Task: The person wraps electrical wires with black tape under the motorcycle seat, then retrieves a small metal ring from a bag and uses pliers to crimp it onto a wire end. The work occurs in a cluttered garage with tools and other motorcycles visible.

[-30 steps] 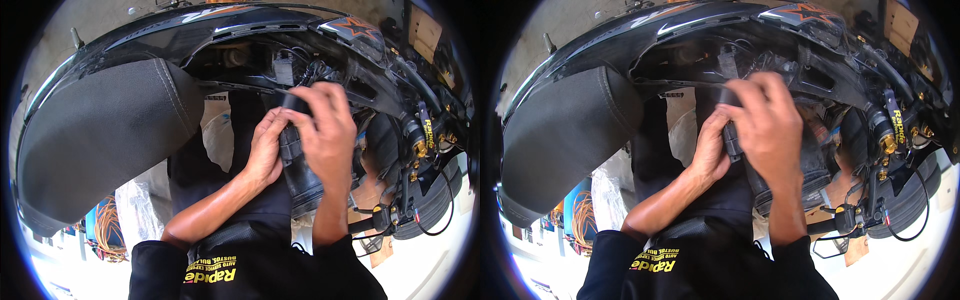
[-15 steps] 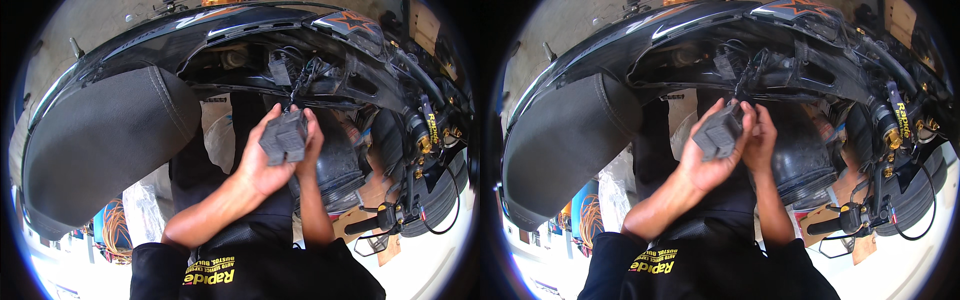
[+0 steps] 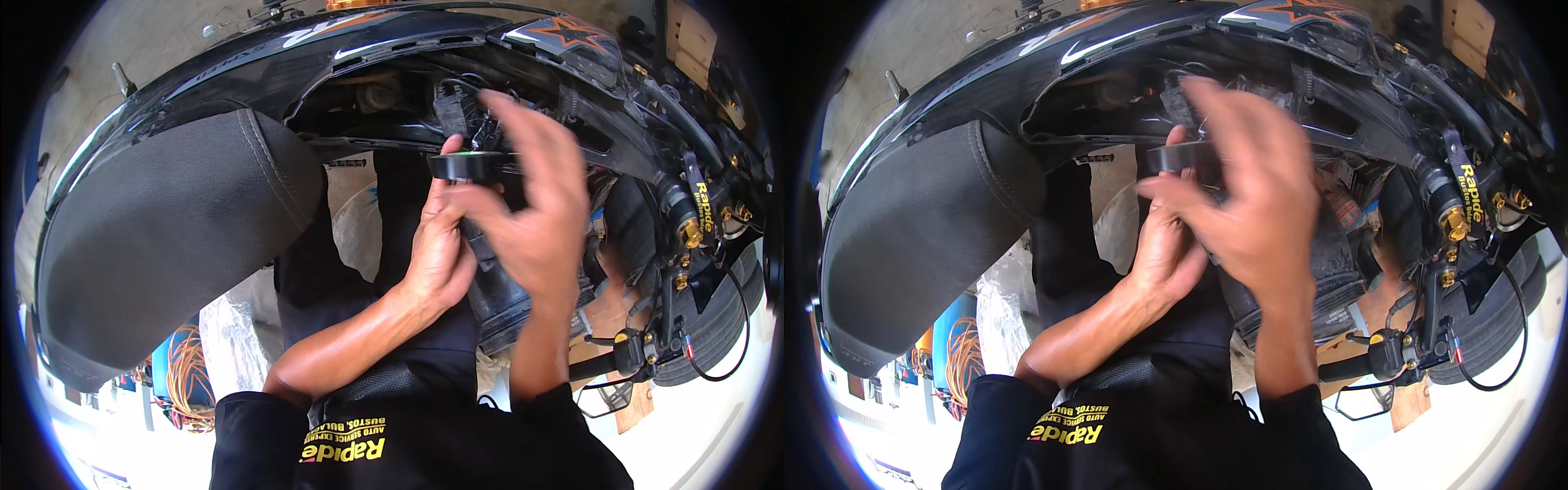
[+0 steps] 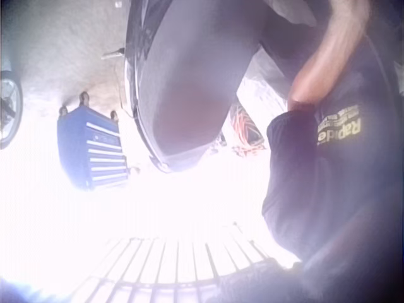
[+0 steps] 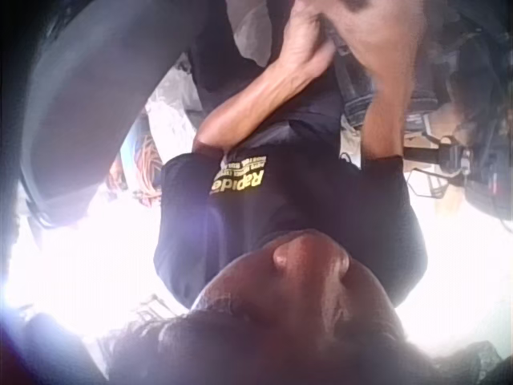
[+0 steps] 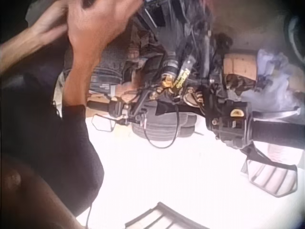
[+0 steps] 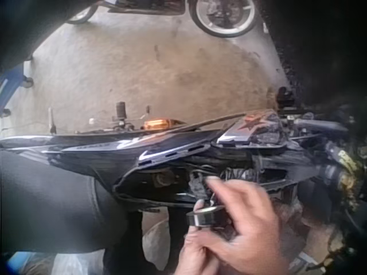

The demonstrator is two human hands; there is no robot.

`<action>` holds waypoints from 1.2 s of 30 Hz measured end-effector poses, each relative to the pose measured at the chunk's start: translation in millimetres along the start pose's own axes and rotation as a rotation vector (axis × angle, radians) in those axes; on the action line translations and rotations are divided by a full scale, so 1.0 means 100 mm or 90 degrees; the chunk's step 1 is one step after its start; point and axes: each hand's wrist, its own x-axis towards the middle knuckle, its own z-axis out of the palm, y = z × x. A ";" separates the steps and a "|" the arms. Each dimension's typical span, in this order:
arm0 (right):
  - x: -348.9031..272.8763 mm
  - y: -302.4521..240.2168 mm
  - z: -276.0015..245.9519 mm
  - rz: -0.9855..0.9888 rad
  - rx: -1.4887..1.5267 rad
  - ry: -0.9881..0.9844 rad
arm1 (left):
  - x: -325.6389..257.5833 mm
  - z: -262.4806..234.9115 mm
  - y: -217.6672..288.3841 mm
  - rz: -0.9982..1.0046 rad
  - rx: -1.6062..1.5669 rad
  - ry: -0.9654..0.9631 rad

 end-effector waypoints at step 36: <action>-1.09 0.54 1.42 0.393 0.811 0.053 | -0.26 -0.02 0.21 -0.209 -0.282 0.077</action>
